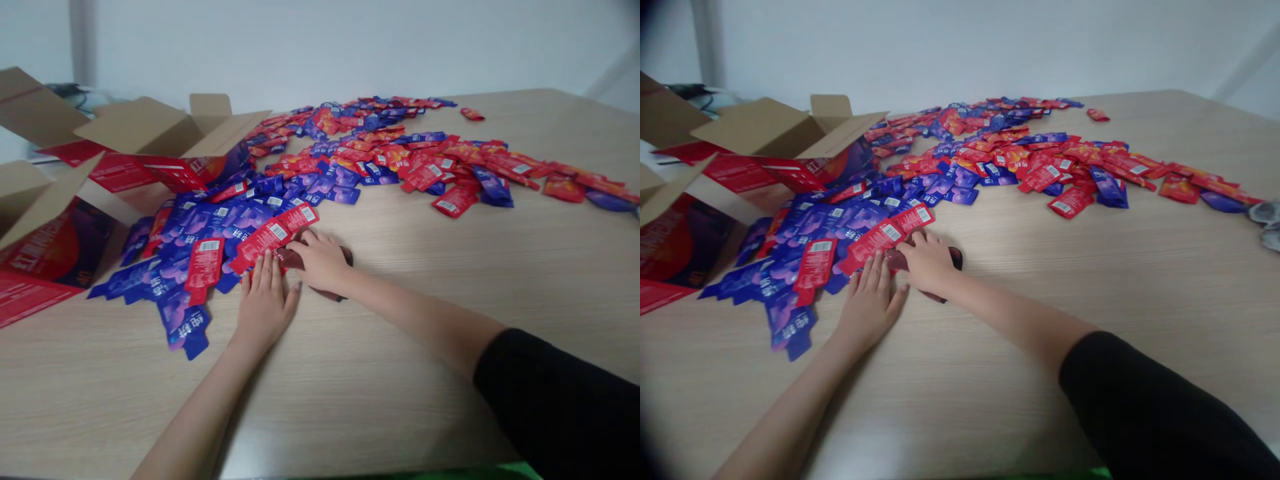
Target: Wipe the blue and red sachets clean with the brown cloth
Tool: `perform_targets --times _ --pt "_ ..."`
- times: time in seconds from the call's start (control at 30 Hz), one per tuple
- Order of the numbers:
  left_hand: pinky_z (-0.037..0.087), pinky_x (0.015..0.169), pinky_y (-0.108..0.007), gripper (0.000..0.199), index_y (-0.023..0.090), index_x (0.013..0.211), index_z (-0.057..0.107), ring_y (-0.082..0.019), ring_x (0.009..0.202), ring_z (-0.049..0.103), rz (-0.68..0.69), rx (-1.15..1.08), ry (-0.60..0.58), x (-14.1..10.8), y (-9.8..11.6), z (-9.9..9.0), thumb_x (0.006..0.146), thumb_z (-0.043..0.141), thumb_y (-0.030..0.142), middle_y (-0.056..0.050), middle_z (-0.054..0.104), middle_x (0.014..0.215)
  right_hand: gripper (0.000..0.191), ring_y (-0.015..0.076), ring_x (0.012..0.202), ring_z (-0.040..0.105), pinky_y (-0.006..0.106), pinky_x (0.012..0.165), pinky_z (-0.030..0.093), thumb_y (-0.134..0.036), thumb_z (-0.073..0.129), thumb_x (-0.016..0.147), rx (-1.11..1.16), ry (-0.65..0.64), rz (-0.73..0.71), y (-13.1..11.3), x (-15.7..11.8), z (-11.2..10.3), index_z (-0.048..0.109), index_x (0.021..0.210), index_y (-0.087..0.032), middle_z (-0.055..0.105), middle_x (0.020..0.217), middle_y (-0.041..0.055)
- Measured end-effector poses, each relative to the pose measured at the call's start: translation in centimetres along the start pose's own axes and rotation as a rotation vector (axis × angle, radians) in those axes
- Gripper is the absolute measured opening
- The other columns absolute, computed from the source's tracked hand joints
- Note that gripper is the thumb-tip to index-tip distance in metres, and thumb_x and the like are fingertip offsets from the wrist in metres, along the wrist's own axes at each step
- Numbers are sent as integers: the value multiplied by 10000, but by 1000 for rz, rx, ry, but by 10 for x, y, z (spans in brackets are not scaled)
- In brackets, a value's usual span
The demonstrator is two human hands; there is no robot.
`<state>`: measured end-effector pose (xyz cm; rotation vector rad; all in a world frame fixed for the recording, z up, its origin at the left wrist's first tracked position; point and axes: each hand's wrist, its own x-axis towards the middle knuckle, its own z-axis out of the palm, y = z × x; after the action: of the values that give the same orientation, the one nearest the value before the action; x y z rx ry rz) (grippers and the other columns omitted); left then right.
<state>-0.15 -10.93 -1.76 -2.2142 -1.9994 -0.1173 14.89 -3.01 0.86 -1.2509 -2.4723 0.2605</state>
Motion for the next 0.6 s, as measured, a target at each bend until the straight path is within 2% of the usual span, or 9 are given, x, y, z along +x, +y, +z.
perform_targets --times 0.1,0.2,0.3,0.37,0.47,0.53,0.6 --pt "199 1158 -550 680 17 1477 329 -340 1468 192 -25 -7 -11 20 -23 4 972 293 472 -203 201 1584 428 313 1110 488 487 889 423 -311 605 821 10 5 5 -8 32 11 599 1246 -262 549 1213 121" --pt "173 1163 -561 667 27 1467 356 -343 1472 173 -31 -11 -7 33 -34 6 968 311 468 -200 170 1592 429 326 1110 492 495 875 431 -286 608 804 23 14 21 -12 51 17 610 1231 -234 546 1220 146" --pt "180 1158 -578 676 18 1473 336 -344 1471 178 -30 -7 16 36 -36 7 968 318 468 -211 189 1585 398 309 1103 513 472 871 445 -299 586 822 46 24 16 -8 54 13 623 1215 -251 565 1209 129" --pt "183 1153 -591 661 16 1476 325 -349 1465 195 -18 6 35 35 -34 5 971 325 442 -221 225 1573 393 286 1092 533 441 871 457 -297 579 826 58 42 12 4 43 3 622 1216 -268 584 1201 103" --pt "177 1153 -598 560 20 1431 405 -379 1460 188 23 32 75 34 -23 -2 949 373 304 -238 242 1566 366 247 1053 573 385 871 471 -269 567 831 91 88 61 46 10 -24 634 1191 -262 618 1179 81" --pt "195 1150 -591 531 40 1411 440 -396 1462 164 70 22 102 37 -5 -9 907 414 205 -237 235 1570 287 211 985 613 339 857 484 -268 557 844 126 103 163 90 -22 -50 669 1108 -264 661 1107 54" --pt "245 1138 -576 532 71 1401 458 -396 1458 181 150 -29 99 48 23 -17 877 446 163 -226 273 1558 250 196 970 631 317 869 487 -272 558 849 81 152 275 143 -55 -79 688 1063 -279 690 1074 31"
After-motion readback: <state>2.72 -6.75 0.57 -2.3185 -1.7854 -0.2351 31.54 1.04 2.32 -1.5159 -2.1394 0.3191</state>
